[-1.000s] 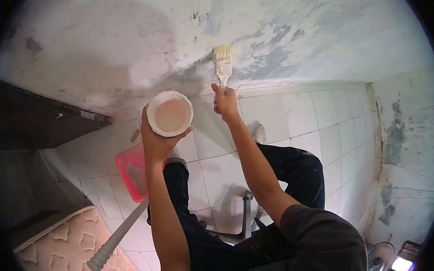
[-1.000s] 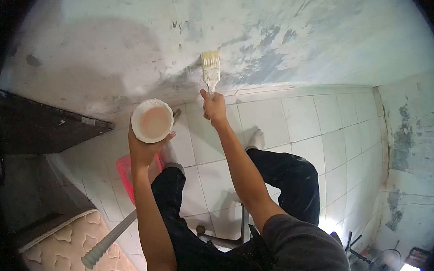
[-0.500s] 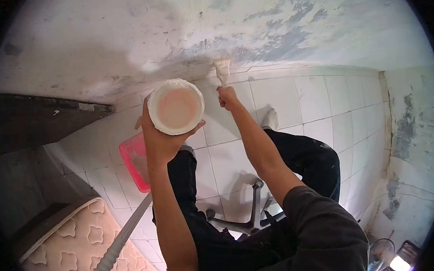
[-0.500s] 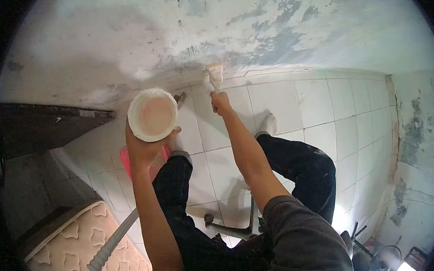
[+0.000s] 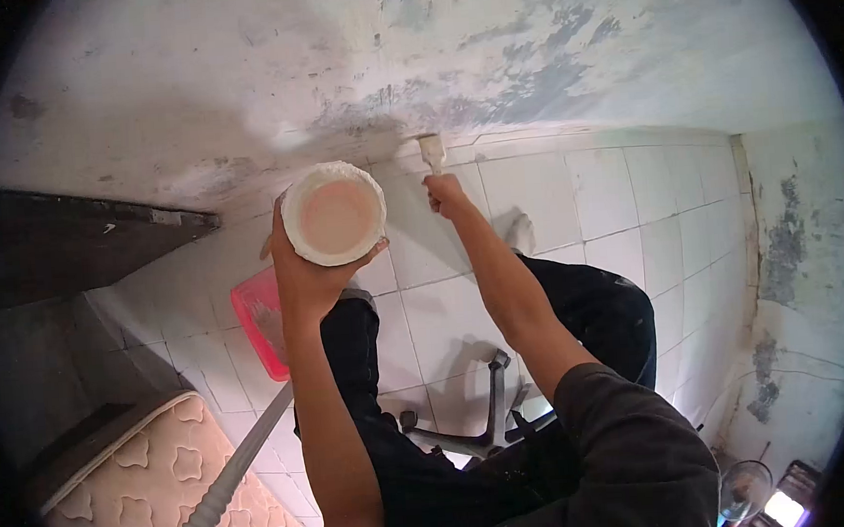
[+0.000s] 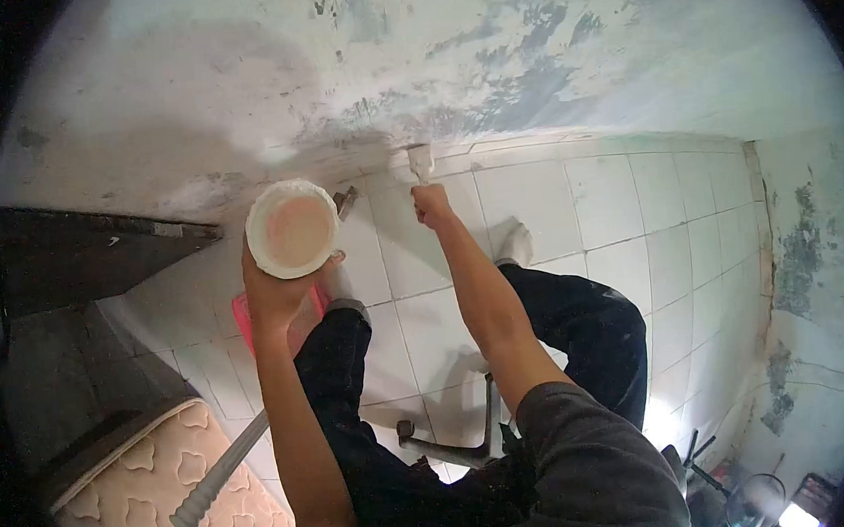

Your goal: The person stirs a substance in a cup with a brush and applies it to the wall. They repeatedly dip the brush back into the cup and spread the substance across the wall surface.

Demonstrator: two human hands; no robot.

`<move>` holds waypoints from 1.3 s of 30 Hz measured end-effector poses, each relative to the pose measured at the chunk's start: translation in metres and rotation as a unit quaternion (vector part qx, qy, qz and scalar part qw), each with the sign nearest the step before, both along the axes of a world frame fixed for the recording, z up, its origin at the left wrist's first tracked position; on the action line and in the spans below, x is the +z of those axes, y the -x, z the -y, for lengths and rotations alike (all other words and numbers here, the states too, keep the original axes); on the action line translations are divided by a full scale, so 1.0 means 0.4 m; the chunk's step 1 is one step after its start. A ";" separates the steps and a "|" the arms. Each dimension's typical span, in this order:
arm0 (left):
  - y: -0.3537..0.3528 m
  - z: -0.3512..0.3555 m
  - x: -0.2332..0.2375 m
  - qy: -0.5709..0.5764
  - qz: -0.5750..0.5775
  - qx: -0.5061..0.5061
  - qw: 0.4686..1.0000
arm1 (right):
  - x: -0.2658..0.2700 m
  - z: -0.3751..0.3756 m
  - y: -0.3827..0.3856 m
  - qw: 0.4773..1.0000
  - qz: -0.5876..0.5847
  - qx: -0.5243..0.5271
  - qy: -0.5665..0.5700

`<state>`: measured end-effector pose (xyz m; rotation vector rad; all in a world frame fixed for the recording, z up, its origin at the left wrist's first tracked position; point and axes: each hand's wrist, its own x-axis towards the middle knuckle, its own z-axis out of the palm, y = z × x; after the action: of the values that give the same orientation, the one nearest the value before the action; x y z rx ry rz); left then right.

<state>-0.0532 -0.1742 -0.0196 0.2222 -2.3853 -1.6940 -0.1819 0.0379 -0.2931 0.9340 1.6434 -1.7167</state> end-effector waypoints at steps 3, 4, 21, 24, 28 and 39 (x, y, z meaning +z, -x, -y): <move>0.001 0.004 -0.006 0.005 -0.011 0.002 1.000 | 0.079 0.001 0.031 0.999 -0.048 0.007 0.008; 0.000 0.005 -0.002 -0.010 -0.009 -0.005 1.000 | 0.121 0.001 0.021 0.998 -0.063 0.010 0.011; -0.010 0.011 -0.003 -0.037 -0.015 -0.003 0.999 | 0.481 -0.026 -0.058 0.981 -0.177 0.041 0.071; -0.013 0.017 -0.003 -0.006 0.003 0.003 1.000 | 0.300 0.007 -0.016 0.986 -0.143 0.041 0.070; -0.006 0.012 0.002 -0.029 -0.006 0.004 1.000 | 0.135 0.040 0.020 0.996 -0.068 0.037 0.046; -0.008 0.018 -0.004 0.007 -0.008 0.015 1.000 | -0.026 0.034 -0.016 0.996 0.056 0.070 0.009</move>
<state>-0.0500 -0.1812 -0.0213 0.2402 -2.3682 -1.6597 -0.1755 0.0244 -0.3035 0.8698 1.5787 -1.5554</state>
